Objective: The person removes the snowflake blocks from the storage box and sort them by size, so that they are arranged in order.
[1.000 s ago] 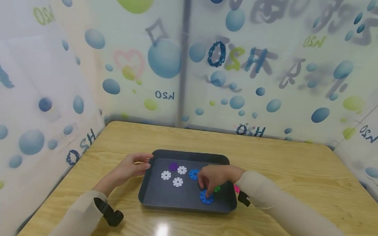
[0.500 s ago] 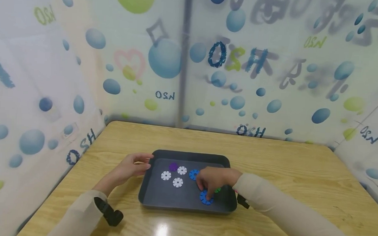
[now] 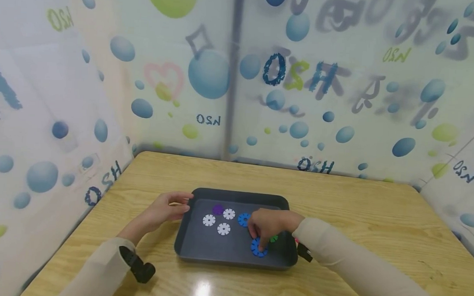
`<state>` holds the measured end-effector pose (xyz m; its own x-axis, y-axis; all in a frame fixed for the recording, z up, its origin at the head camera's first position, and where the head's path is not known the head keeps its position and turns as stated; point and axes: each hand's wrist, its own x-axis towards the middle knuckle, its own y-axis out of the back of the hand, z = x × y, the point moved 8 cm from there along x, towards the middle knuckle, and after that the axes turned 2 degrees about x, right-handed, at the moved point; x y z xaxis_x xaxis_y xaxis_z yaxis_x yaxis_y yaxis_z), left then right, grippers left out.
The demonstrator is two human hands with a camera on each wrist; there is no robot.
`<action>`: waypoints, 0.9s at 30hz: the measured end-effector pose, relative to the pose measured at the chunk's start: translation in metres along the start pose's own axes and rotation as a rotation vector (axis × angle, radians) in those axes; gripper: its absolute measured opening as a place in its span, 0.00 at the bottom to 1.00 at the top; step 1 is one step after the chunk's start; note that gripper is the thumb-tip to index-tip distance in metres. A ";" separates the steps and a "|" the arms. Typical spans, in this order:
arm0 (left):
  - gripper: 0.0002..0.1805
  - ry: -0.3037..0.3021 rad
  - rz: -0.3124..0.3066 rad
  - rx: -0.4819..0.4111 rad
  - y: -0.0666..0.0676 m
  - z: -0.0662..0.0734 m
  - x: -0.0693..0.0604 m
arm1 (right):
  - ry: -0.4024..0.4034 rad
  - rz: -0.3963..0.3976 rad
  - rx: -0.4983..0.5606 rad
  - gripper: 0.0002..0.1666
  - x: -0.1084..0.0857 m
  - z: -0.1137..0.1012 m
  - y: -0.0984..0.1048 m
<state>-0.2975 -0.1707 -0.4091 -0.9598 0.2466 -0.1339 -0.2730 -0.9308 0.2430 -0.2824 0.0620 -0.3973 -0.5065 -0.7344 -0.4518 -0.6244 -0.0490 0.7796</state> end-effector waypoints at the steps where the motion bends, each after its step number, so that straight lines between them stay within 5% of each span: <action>1: 0.24 0.000 0.000 -0.001 0.000 0.000 0.000 | 0.004 0.006 0.001 0.14 0.000 0.000 0.001; 16: 0.23 0.008 0.005 -0.003 0.002 -0.001 0.001 | 0.084 0.082 0.058 0.12 -0.009 0.000 0.009; 27: 0.24 0.006 -0.001 -0.007 0.000 -0.001 0.000 | 0.163 0.215 0.212 0.10 -0.035 0.004 0.034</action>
<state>-0.2978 -0.1708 -0.4104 -0.9592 0.2458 -0.1397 -0.2733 -0.9324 0.2364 -0.2882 0.0885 -0.3569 -0.5487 -0.8121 -0.1985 -0.6321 0.2476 0.7342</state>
